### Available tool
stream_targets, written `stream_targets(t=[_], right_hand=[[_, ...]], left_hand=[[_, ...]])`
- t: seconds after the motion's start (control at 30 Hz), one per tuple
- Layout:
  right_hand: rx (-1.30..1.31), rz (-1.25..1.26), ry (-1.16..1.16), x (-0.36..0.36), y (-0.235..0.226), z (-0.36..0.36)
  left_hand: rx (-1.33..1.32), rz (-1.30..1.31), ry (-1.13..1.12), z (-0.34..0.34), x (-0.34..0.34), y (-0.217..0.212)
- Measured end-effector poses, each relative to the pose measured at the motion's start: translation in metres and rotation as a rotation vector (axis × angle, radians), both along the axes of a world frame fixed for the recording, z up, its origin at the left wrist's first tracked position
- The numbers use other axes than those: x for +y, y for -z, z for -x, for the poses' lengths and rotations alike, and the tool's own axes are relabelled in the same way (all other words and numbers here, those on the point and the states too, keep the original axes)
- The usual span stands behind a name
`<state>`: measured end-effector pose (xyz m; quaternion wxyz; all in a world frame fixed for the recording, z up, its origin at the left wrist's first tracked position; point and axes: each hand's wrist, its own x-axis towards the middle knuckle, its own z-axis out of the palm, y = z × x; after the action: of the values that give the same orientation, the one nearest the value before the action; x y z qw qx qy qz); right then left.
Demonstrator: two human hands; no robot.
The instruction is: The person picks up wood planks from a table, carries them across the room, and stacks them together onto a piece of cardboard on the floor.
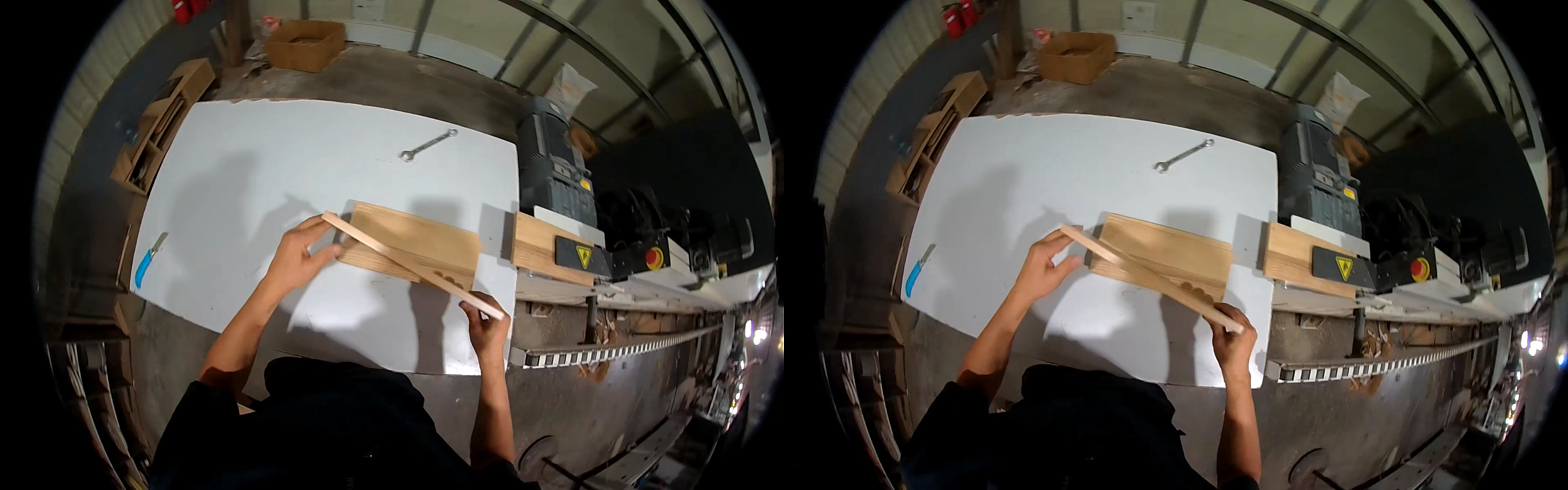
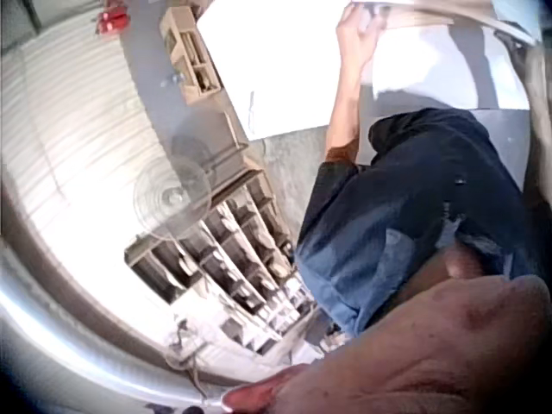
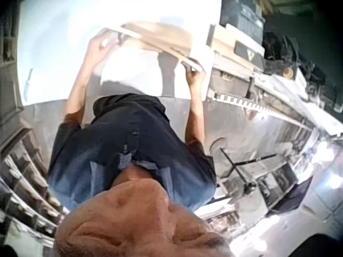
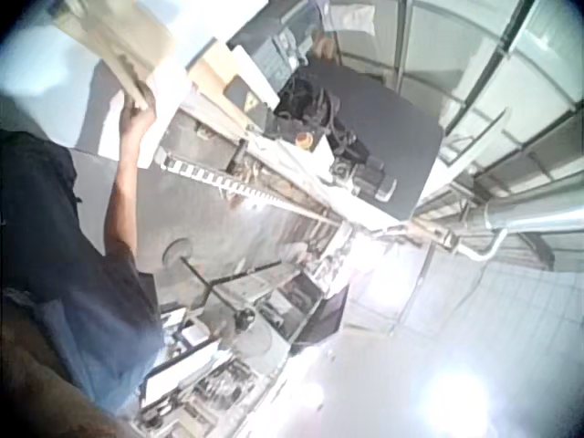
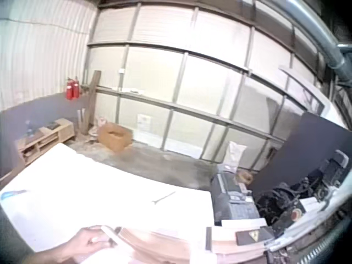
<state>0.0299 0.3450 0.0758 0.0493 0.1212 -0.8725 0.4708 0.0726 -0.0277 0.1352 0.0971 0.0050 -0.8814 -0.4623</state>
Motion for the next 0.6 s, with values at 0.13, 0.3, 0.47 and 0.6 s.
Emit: stream_targets(t=[0.13, 0.3, 0.47, 0.6], right_hand=[[-0.195, 0.047, 0.097, -0.004, -0.007, 0.02], [-0.363, -0.035, 0.149, -0.013, -0.009, 0.052], [-0.208, -0.205, 0.36, 0.016, 0.029, 0.072], [-0.697, 1.209, 0.476, 0.04, 0.037, 0.103]], left_hand=[[-0.1, -0.297, -0.233, 0.042, 0.012, 0.053], [-0.359, -0.274, -0.281, 0.052, 0.011, 0.077], [-0.256, 0.109, -0.291, 0.05, 0.024, 0.081], [0.241, 0.446, -0.379, 0.048, 0.031, 0.069]])
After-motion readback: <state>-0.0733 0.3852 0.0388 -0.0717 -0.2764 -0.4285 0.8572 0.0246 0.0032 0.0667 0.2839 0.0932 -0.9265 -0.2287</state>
